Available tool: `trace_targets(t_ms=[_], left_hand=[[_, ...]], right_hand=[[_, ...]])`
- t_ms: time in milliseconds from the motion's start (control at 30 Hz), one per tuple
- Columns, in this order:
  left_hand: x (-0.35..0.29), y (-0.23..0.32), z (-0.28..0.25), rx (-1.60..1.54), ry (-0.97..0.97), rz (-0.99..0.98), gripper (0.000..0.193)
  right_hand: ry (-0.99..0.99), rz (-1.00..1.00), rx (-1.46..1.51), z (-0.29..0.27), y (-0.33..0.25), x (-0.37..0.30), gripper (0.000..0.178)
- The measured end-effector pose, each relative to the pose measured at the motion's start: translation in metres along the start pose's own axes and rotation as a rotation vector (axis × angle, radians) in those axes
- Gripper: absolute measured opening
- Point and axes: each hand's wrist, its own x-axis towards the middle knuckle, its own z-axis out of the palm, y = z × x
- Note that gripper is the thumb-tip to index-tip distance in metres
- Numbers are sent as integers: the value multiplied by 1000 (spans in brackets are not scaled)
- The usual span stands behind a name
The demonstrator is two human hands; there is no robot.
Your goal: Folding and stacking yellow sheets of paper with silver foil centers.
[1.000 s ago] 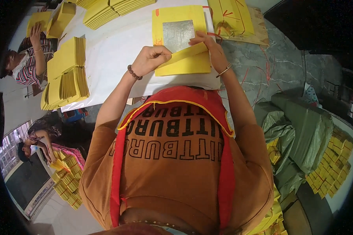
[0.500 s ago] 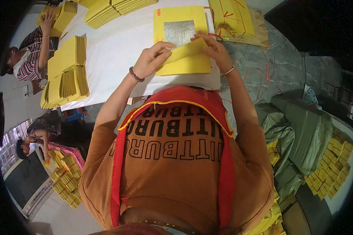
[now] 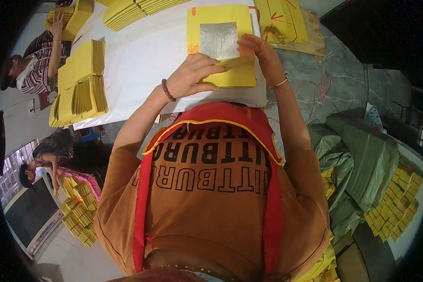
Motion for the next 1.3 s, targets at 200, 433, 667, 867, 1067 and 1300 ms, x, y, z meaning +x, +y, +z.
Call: trace_targets(t_ms=[200,433,667,867,1067,1300], left_hand=[[1,-1,-4,98,137,93,25],[4,2,-11,-169,86,-323,12],[-3,3,-35,-503,60,-367,62],[-25,-28,-6,285,120,-181,39],[-30,-2,-25,373,117,-92,36],[-36,13,-7,19,260,-372,17]], right_hand=[[-48,10,80,-2,0,1,48],[-91,-126,-319,0,3,-3,49],[43,-39,-371,4,10,-6,47],[-129,-357,-731,3,-1,7,27],[-257,-544,-1361,12,-31,-13,23],[-233,-145,-1137,25,-39,-31,20]])
